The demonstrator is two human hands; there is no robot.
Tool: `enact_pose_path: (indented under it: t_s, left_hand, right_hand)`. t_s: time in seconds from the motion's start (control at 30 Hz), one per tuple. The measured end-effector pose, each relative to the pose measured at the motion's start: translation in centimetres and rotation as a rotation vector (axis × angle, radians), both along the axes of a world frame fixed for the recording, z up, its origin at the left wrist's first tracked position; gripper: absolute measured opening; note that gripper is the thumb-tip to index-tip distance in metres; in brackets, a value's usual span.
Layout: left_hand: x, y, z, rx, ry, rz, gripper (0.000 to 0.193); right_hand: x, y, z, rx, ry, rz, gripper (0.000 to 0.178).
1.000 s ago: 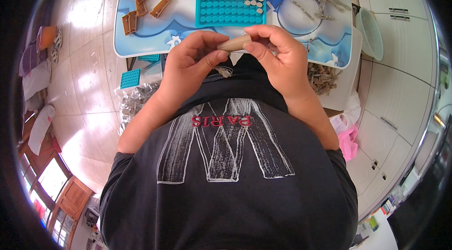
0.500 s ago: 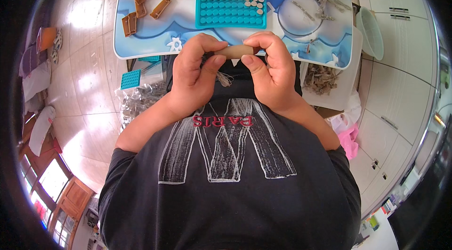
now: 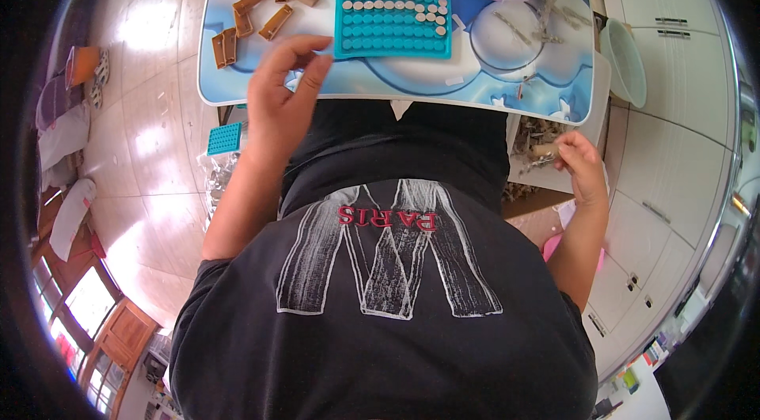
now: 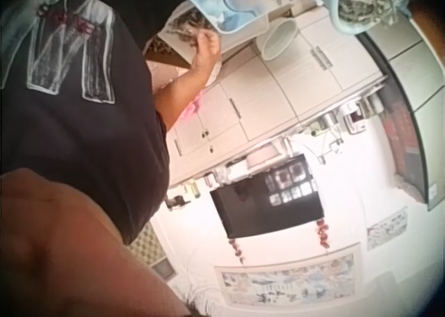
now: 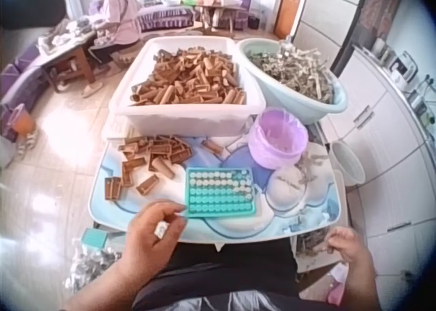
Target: The person assembles small plastic housings and metal inserts by hand at a workstation, combining them with circuit components from a tray.
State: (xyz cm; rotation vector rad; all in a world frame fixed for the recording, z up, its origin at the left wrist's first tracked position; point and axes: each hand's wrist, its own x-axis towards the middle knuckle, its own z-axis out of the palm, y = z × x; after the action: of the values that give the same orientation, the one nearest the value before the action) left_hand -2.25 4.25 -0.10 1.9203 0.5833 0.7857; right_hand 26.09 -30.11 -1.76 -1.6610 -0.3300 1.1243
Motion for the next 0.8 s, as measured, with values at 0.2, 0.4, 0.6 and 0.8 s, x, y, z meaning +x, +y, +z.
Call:
enact_pose_path:
  t_s: [0.2,0.4,0.6,0.8]
  left_hand:
    - [1.0,4.9,0.1,0.592,0.269,0.297,0.025]
    - [3.0,7.1,-0.4,0.775,0.59,0.293,0.039]
    - [3.2,7.3,-0.8,0.749,0.64,0.304,0.039]
    - [3.3,4.1,1.2,0.671,0.217,0.22,0.049]
  right_hand:
    - [3.1,-7.2,-5.3,-0.493,-0.199,-0.257,0.025]
    - [1.5,-2.5,-4.2,-0.598,-0.299,-0.142,0.036]
    - [-3.7,5.9,0.7,-0.287,-0.105,0.253,0.028]
    - [-9.7,14.4,2.6,0.177,-0.145,0.316,0.028]
